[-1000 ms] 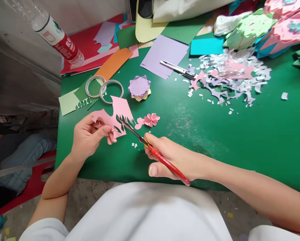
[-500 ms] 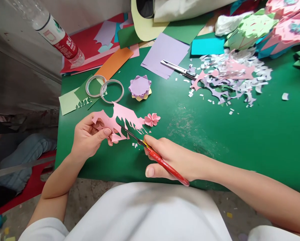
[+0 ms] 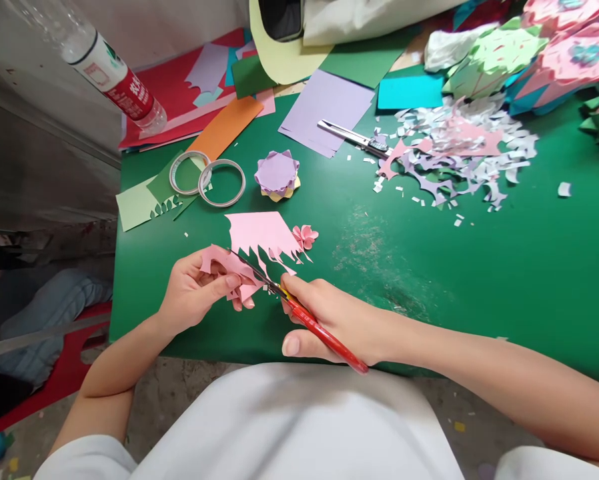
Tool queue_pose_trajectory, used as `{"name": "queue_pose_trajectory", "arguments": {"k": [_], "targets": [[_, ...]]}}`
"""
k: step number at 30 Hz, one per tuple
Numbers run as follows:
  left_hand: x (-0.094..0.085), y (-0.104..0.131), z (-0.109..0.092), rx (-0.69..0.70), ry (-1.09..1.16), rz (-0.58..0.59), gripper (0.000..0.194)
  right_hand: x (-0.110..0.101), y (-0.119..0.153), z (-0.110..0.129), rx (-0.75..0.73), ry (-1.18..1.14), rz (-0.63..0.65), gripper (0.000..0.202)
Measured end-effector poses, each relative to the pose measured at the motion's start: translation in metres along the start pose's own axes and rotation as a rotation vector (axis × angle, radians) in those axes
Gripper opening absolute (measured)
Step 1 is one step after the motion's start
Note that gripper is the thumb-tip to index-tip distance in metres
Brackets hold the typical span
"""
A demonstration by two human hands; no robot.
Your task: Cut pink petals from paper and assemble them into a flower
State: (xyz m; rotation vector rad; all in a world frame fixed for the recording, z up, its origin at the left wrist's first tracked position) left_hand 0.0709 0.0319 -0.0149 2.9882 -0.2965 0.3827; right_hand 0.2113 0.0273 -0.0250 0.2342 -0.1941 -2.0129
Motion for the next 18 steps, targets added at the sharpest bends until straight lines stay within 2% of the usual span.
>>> {"name": "queue_pose_trajectory", "arguments": {"k": [3, 10, 15, 18], "targets": [[-0.0005, 0.0011, -0.0002, 0.019, 0.016, 0.001, 0.010, -0.0006, -0.0001, -0.0002, 0.000, 0.010, -0.004, 0.067], [-0.0073, 0.0031, 0.0008, 0.003, -0.101, -0.059, 0.031, 0.0002, 0.0000, -0.0030, -0.036, 0.020, -0.013, 0.066], [-0.0097, 0.0023, -0.0052, 0.065, -0.116, -0.029, 0.023, -0.0002, 0.0008, -0.0047, -0.037, 0.008, -0.016, 0.065], [-0.0077, 0.0032, -0.0031, 0.041, -0.092, 0.017, 0.016, 0.0003, 0.0006, -0.0053, 0.005, -0.034, 0.003, 0.068]]}}
Point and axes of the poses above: each hand's wrist, its own y-axis away from the middle knuckle, its own x-axis out of the palm, z = x × y, the point moved 8 cm from there along -y, towards the middle knuckle, and after that the axes turned 8 degrees about x, right-handed, at the moved point
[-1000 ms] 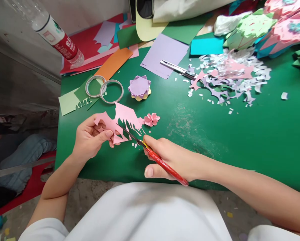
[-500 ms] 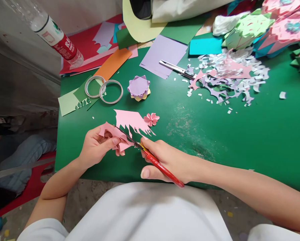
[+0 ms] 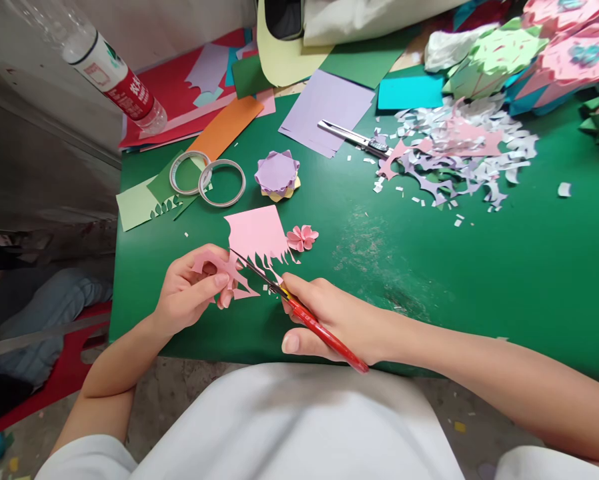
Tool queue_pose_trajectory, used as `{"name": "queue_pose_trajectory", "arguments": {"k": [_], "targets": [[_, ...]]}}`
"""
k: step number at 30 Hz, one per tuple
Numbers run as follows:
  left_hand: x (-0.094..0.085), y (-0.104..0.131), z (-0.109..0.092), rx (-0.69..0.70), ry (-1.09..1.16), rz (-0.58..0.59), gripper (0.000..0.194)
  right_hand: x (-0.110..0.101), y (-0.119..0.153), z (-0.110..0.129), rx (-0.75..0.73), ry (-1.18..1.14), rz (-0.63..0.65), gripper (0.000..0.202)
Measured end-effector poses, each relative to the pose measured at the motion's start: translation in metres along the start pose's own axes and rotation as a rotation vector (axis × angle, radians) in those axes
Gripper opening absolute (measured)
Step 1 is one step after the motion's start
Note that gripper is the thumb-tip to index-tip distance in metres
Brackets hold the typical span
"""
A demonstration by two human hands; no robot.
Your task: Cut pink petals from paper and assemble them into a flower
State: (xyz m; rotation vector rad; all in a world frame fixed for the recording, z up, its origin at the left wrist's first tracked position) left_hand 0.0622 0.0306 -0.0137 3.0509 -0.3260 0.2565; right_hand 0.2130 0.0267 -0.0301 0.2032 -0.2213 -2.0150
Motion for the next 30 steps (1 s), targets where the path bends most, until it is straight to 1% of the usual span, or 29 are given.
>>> {"name": "queue_pose_trajectory", "arguments": {"k": [2, 5, 8, 12, 15, 18, 20, 22, 25, 30], "targets": [[0.004, 0.001, 0.004, -0.065, 0.025, 0.040, 0.016, 0.000, 0.000, 0.002, -0.001, 0.007, -0.002, 0.068], [0.010, 0.003, 0.008, -0.144, 0.030, 0.079, 0.021, -0.001, 0.000, 0.005, -0.026, 0.040, -0.019, 0.066], [0.013, 0.003, 0.006, -0.140, -0.018, 0.104, 0.021, 0.000, 0.000, 0.004, -0.027, 0.047, -0.010, 0.067], [0.016, 0.003, 0.002, -0.058, -0.066, 0.154, 0.019, 0.002, 0.000, 0.000, -0.024, 0.082, 0.002, 0.066], [0.017, 0.003, 0.001, -0.016, -0.099, 0.180, 0.028, 0.002, 0.000, 0.001, -0.049, 0.073, 0.009, 0.065], [0.017, 0.002, -0.002, 0.056, -0.166, 0.194, 0.035, 0.001, 0.000, 0.003, -0.053, 0.073, -0.002, 0.064], [0.018, 0.001, -0.008, 0.138, -0.241, 0.212, 0.036, 0.000, 0.000, 0.004, -0.044, 0.071, -0.004, 0.064], [0.019, 0.001, -0.016, 0.258, -0.340, 0.223, 0.034, 0.000, 0.000, 0.005, -0.046, 0.060, 0.000, 0.064], [0.020, 0.002, -0.025, 0.399, -0.443, 0.218, 0.032, -0.001, 0.000, 0.005, -0.050, 0.047, -0.012, 0.066], [0.022, 0.000, -0.028, 0.445, -0.464, 0.221, 0.030, -0.001, 0.000, 0.000, -0.014, 0.095, -0.023, 0.069]]}}
Point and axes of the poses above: each hand's wrist, its own y-axis away from the middle knuckle, its own x-axis out of the palm, z = x × y, the point moved 8 cm from there along -y, towards the middle knuckle, and after that the axes turned 8 degrees about x, right-handed, at the moved point
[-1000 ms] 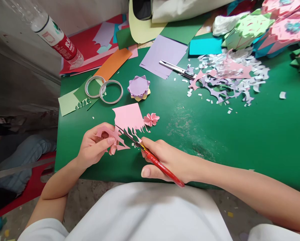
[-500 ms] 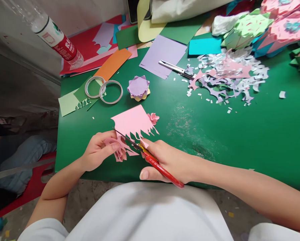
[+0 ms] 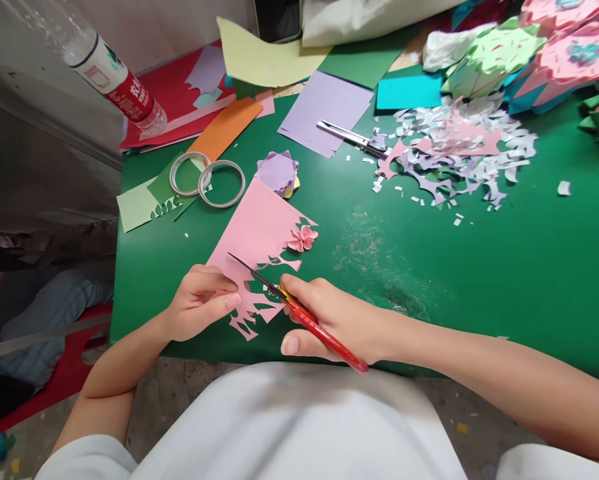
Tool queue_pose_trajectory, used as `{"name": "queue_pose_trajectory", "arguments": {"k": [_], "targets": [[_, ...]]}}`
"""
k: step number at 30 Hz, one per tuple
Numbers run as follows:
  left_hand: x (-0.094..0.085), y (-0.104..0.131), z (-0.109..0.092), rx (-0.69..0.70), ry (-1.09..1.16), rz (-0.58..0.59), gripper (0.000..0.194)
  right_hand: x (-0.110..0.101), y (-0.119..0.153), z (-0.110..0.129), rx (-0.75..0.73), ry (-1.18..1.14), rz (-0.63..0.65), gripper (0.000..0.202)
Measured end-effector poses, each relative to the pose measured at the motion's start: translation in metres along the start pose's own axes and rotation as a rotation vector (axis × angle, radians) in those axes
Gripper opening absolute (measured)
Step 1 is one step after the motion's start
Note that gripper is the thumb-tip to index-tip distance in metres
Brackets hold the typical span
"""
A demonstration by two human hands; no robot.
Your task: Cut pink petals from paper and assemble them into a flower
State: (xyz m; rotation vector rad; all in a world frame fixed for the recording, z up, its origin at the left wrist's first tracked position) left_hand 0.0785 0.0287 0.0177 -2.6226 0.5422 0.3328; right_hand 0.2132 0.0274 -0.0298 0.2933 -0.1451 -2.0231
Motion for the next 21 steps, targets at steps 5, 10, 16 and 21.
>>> {"name": "queue_pose_trajectory", "arguments": {"k": [5, 10, 16, 21], "targets": [[0.0028, 0.0031, 0.0002, 0.020, -0.052, 0.022, 0.021, 0.0005, -0.0001, 0.0002, 0.034, 0.070, 0.002, 0.074], [-0.0005, 0.0059, 0.0006, 0.006, -0.108, -0.007, 0.031, 0.0035, -0.0003, -0.0012, 0.128, 0.138, 0.032, 0.079], [-0.0013, 0.0025, -0.0048, 0.044, -0.187, -0.033, 0.034, 0.0042, -0.0004, 0.0003, 0.125, 0.135, 0.042, 0.079], [0.0036, 0.0028, -0.0041, 0.066, -0.108, -0.025, 0.024, 0.0032, -0.0003, -0.0008, 0.116, 0.119, 0.015, 0.075]]}}
Point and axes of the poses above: each hand's wrist, its own y-axis away from the middle knuckle, its own x-axis out of the palm, z = x × y, the point moved 8 cm from there along -y, towards the middle knuckle, and after that the axes turned 8 degrees about x, right-handed, at the moved point
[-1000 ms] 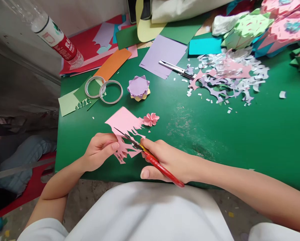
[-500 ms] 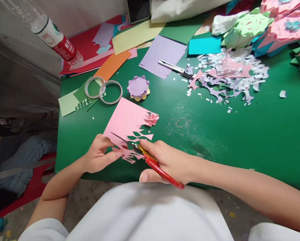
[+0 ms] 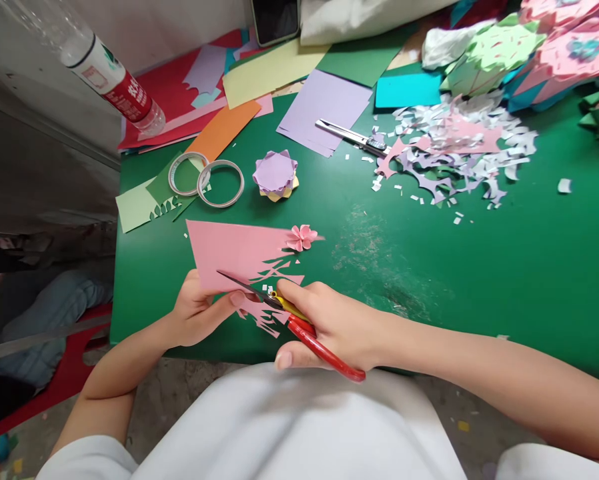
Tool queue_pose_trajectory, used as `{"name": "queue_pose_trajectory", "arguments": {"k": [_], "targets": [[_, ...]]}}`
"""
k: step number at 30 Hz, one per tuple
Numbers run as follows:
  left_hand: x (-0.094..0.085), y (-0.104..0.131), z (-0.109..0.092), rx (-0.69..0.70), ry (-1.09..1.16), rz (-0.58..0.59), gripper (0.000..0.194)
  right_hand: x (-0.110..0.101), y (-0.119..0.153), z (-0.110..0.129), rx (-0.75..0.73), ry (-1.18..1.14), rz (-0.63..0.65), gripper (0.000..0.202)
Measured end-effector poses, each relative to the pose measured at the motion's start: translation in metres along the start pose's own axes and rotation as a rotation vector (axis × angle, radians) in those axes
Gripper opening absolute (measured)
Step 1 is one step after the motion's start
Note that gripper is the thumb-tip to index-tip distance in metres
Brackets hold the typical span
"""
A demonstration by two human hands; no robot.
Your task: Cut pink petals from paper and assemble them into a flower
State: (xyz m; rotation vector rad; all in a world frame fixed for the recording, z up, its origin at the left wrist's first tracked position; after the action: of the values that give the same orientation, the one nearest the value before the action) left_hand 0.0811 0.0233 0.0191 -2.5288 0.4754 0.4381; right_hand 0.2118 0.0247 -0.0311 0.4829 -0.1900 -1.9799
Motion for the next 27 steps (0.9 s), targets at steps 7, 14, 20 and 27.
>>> {"name": "queue_pose_trajectory", "arguments": {"k": [7, 14, 20, 27], "targets": [[0.008, 0.010, 0.012, -0.133, 0.138, 0.022, 0.026, 0.006, -0.003, -0.002, -0.030, -0.126, 0.026, 0.073], [0.006, 0.009, 0.011, -0.125, 0.111, -0.006, 0.022, 0.006, -0.003, 0.000, -0.063, -0.169, 0.029, 0.070], [0.000, 0.005, 0.007, -0.091, 0.099, -0.028, 0.027, 0.000, -0.002, -0.001, -0.054, -0.068, -0.028, 0.073], [-0.009, 0.000, 0.002, -0.072, 0.030, -0.042, 0.034, 0.002, 0.000, 0.000, -0.071, -0.085, 0.018, 0.071]]}}
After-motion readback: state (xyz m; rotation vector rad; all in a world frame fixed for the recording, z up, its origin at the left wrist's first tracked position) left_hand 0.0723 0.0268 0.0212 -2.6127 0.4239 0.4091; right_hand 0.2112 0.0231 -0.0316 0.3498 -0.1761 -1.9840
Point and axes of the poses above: each hand's wrist, its own y-axis away from the middle knuckle, its own x-axis out of the palm, z = x × y, the point moved 8 cm from there along -y, towards the middle knuckle, and after that the axes turned 8 degrees about x, right-handed, at the moved point
